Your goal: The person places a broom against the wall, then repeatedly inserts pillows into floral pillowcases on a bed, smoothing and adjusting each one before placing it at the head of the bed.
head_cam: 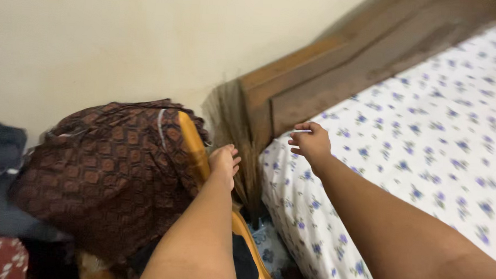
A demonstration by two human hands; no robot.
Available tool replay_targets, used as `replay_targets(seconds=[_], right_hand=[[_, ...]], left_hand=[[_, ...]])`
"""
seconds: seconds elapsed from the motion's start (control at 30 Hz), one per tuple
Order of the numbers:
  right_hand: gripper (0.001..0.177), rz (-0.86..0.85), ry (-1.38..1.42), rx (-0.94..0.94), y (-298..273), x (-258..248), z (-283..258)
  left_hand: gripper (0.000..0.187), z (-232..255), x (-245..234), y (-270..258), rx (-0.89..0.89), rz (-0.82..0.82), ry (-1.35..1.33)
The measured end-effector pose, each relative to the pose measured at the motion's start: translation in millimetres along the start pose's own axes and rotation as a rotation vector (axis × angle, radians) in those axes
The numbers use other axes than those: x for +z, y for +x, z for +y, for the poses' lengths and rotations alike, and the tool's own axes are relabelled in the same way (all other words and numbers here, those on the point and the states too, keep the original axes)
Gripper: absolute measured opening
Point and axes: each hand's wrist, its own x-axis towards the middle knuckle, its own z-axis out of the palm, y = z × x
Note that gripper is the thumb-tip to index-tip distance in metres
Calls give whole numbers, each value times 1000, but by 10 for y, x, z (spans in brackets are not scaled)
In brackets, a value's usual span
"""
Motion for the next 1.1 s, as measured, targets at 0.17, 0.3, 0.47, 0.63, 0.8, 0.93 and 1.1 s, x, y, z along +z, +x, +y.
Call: replay_targets(seconds=[0.17,0.3,0.47,0.63,0.8,0.93,1.1], right_hand=[[28,129,121,19,-605,-755,20],[28,267,261,34,-1217,-1311,-40],[26,371,316,0,-2134,-1957,-98],[27,552,359,5,-3141,-2795,7],[26,774,424,-10,-4117,-3703,329],[26,929,516,-26,-4967,-4392,630],[25,1086,563,-19,-6285,-5208,1103]], left_hand=[[53,0,496,-517,-65,-229,-86],[56,-118,881,-1059,-113,-395,-152],[53,-302,1247,-2027,-144,-548,-93],[48,-659,1716,-3141,-193,-645,3],[43,-1184,2313,-4121,-237,-804,112],[41,-1723,2753,-4998,-274,-907,172],[40,-2593,3056,-6347,-357,-1023,239]])
